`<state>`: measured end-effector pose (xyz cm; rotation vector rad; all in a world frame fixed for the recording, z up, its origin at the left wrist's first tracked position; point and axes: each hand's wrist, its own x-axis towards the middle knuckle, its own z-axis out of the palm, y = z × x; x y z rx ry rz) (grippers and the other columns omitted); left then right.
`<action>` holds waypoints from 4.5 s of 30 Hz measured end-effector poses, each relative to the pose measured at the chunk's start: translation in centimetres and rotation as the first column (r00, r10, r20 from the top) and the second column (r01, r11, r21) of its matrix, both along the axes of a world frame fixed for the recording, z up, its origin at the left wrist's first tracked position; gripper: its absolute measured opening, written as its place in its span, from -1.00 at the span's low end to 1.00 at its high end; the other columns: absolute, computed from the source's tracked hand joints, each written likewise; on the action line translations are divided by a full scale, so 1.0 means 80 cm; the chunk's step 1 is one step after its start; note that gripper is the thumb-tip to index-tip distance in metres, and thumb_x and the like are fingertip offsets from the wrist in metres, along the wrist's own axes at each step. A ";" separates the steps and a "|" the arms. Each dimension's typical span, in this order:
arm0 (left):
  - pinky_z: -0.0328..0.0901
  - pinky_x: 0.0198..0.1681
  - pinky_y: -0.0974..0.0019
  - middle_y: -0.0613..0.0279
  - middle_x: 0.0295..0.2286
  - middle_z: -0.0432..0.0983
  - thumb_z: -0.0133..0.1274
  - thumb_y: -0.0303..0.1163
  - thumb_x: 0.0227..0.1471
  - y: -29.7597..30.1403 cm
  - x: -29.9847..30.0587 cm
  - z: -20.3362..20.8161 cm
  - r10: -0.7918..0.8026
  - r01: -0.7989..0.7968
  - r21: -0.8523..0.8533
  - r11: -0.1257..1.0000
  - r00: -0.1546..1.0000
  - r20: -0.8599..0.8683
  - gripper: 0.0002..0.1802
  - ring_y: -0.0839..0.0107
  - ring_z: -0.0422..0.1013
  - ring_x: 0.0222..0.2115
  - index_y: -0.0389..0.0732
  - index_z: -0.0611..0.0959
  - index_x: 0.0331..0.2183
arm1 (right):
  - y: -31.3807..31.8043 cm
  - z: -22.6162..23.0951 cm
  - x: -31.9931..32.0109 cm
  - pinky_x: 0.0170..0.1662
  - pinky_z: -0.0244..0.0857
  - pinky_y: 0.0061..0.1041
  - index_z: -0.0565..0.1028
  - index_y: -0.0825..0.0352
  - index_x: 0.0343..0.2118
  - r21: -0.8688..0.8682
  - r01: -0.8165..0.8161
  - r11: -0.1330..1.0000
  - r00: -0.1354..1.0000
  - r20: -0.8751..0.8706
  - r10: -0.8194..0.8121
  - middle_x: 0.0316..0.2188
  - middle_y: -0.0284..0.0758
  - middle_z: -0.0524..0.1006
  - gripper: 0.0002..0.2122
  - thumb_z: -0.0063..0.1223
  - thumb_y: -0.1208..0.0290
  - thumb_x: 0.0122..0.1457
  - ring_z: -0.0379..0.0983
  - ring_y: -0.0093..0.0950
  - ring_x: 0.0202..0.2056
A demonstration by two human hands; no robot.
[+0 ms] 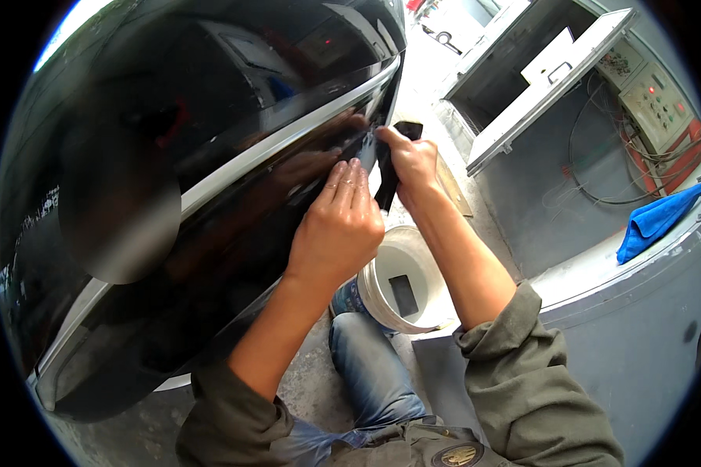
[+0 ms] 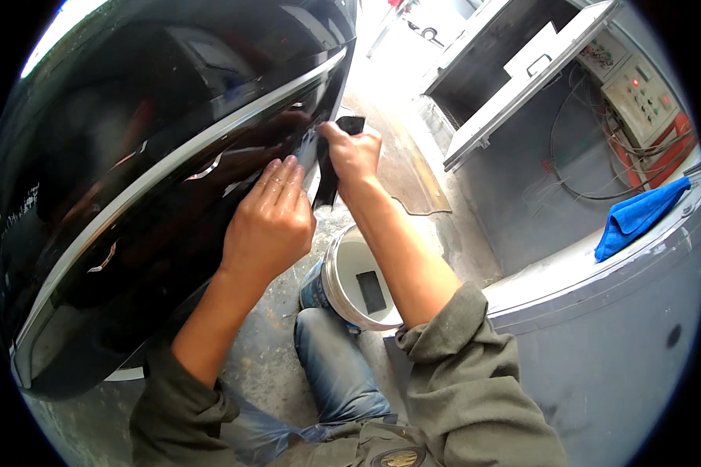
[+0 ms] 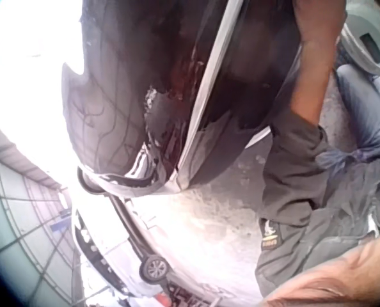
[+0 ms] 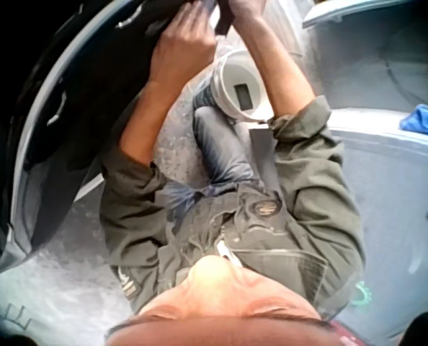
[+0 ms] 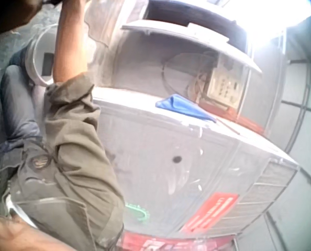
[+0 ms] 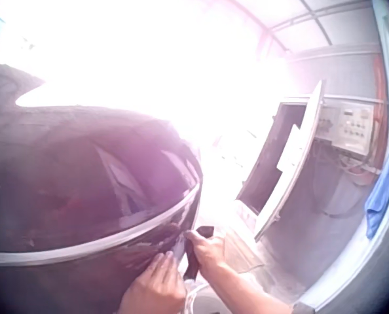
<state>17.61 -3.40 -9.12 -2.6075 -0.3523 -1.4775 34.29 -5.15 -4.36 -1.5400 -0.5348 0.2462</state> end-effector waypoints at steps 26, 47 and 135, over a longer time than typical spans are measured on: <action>-0.03 0.41 0.22 0.10 0.25 0.34 0.09 -0.36 0.08 -0.001 0.069 0.038 0.277 -0.261 0.098 0.960 0.858 -0.433 -0.33 0.31 0.20 0.28 -0.24 0.43 0.23 | -0.307 -0.431 0.163 0.06 0.45 -0.18 0.64 0.32 -0.11 -0.981 -0.158 0.112 0.837 -0.073 0.542 -0.14 0.01 0.63 -0.59 0.24 0.27 -0.06 0.58 -0.07 -0.04; 0.09 0.37 0.10 0.12 0.13 0.49 0.11 -0.46 -0.06 0.004 -0.006 0.029 0.045 -0.028 0.051 0.998 0.929 -0.366 -0.55 0.27 0.32 0.22 -0.29 0.66 -0.05 | -0.096 0.027 0.043 -0.11 0.42 -0.31 0.64 0.27 -0.13 -0.215 -0.064 0.974 -0.027 0.976 0.214 -0.23 -0.38 0.59 -0.64 0.17 0.58 -0.08 0.53 -0.35 -0.18; 0.11 0.37 0.08 0.16 0.23 0.38 0.14 -0.56 -0.05 -0.003 -0.014 0.049 0.027 0.000 0.045 0.999 0.805 -0.592 -0.49 0.22 0.23 0.30 -0.23 0.63 0.03 | -0.245 -0.241 0.147 -0.20 0.38 0.06 0.47 0.25 -0.17 -0.707 -0.234 0.668 0.739 0.317 0.595 -0.39 0.02 0.60 -0.82 0.10 0.37 0.19 0.52 0.13 -0.28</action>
